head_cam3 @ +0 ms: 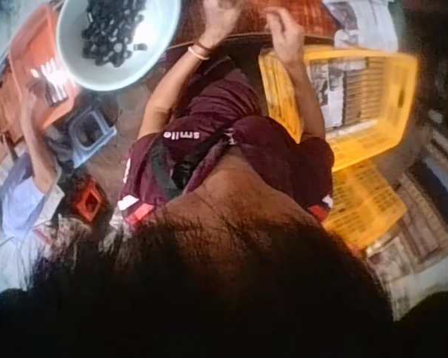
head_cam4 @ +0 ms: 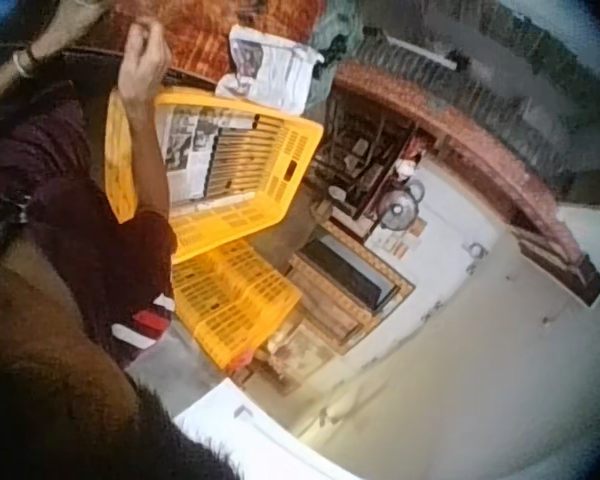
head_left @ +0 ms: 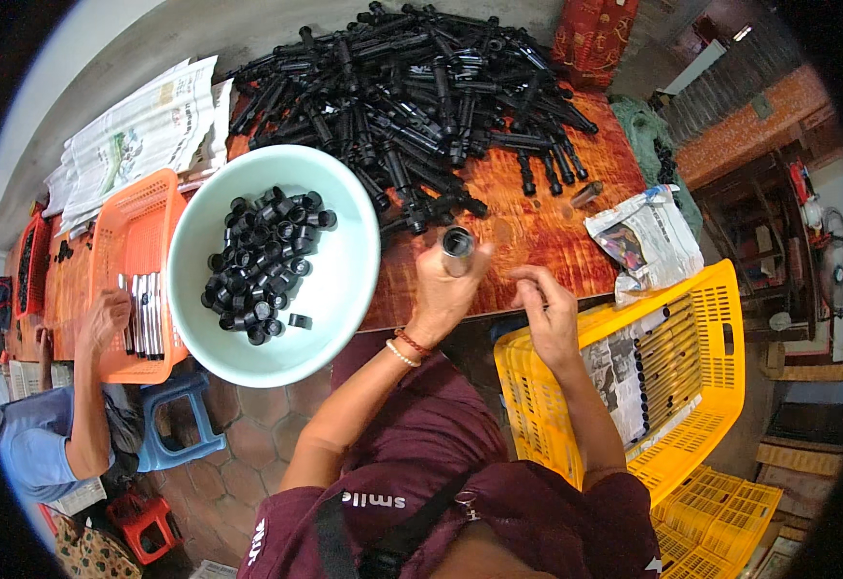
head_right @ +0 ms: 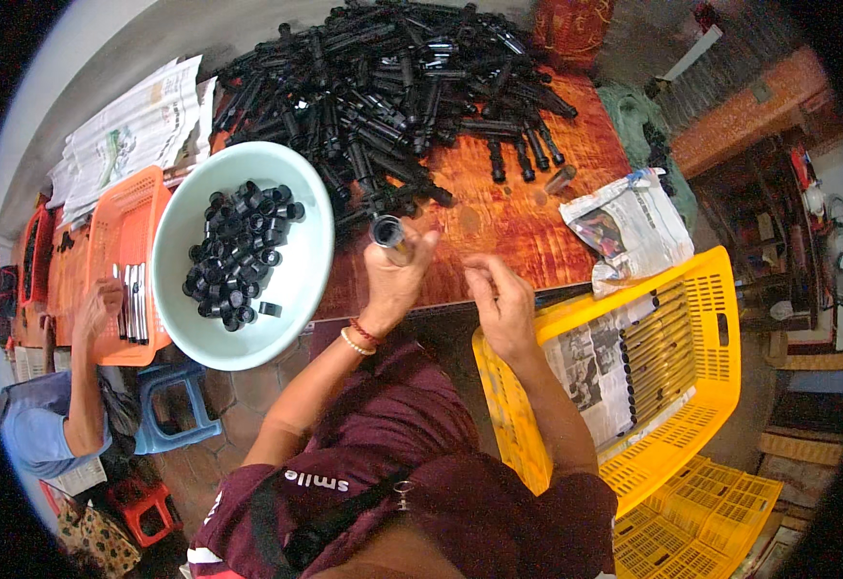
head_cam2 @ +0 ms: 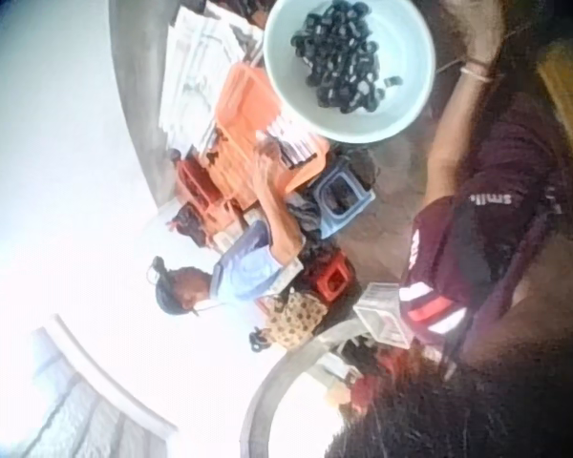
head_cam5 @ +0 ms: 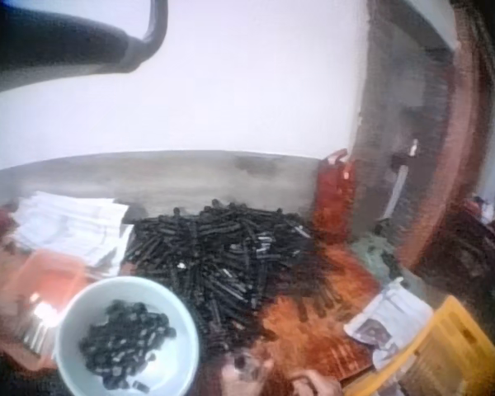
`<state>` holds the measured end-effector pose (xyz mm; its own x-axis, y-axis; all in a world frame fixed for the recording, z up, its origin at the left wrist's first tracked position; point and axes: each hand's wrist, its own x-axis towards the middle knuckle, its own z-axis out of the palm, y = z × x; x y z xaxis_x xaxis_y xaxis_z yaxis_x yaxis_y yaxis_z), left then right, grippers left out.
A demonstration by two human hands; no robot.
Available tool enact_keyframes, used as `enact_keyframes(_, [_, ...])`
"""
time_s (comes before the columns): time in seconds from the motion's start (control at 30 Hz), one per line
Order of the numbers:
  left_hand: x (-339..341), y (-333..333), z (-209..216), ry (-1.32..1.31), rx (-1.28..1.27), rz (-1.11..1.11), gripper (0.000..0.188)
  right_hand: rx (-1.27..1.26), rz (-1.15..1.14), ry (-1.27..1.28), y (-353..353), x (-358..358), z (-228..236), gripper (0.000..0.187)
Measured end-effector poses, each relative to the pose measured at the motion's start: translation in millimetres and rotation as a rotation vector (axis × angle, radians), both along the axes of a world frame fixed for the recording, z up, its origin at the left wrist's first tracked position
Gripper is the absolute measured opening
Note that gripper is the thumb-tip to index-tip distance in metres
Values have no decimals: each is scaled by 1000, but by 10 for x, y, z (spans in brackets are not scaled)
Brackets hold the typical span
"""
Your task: The person repeatedly picks up a black cylindrical component and a silver metal rod, inserts the rod into the component, and places the assembled unit into a yellow basket. The process is repeated continuously with parts from a large pile on the table.
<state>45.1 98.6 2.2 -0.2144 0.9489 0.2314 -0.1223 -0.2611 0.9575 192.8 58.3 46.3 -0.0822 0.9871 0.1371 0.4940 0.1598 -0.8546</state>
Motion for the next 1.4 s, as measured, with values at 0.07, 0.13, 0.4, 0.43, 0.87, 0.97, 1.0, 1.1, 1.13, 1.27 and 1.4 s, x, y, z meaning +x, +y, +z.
enact_keyframes(0.07, [4, 38, -69, 139, 100, 30, 26, 8, -3, 10, 2, -7, -39, 17])
enact_keyframes(0.13, [-32, 57, -209, 252, 121, 3, 25, 23, -13, -5, -12, -25, -38, 17])
enact_keyframes(0.4, [-55, 78, -408, 293, 209, -38, 27, 223, 157, -60, -85, -407, 452, 10])
enact_keyframes(0.43, [-94, 62, -390, 320, 173, -104, 26, 271, 221, -83, -96, -529, 540, 10])
enact_keyframes(0.87, [100, 171, -643, 285, 232, 35, 24, 282, 1025, -567, 394, -2586, -378, 11])
enact_keyframes(0.97, [17, 149, -481, 286, 275, 107, 24, 309, 1102, -570, 368, -2726, -435, 10])
enact_keyframes(1.0, [32, 132, -415, 285, 276, 103, 23, 304, 1106, -549, 380, -2669, -412, 10])
enact_keyframes(1.1, [-3, 150, -525, 307, 241, 52, 25, 288, 1063, -343, 401, -2408, -150, 9])
enact_keyframes(1.13, [22, 149, -542, 317, 227, 6, 25, 274, 1014, -262, 423, -2212, -30, 10])
enact_keyframes(1.27, [110, 108, -77, 281, 253, 383, 23, 241, 810, -41, 603, -1415, 542, 19])
enact_keyframes(1.4, [-36, 109, -451, 378, 283, -10, 25, -61, 442, 34, 663, -606, 848, 16])
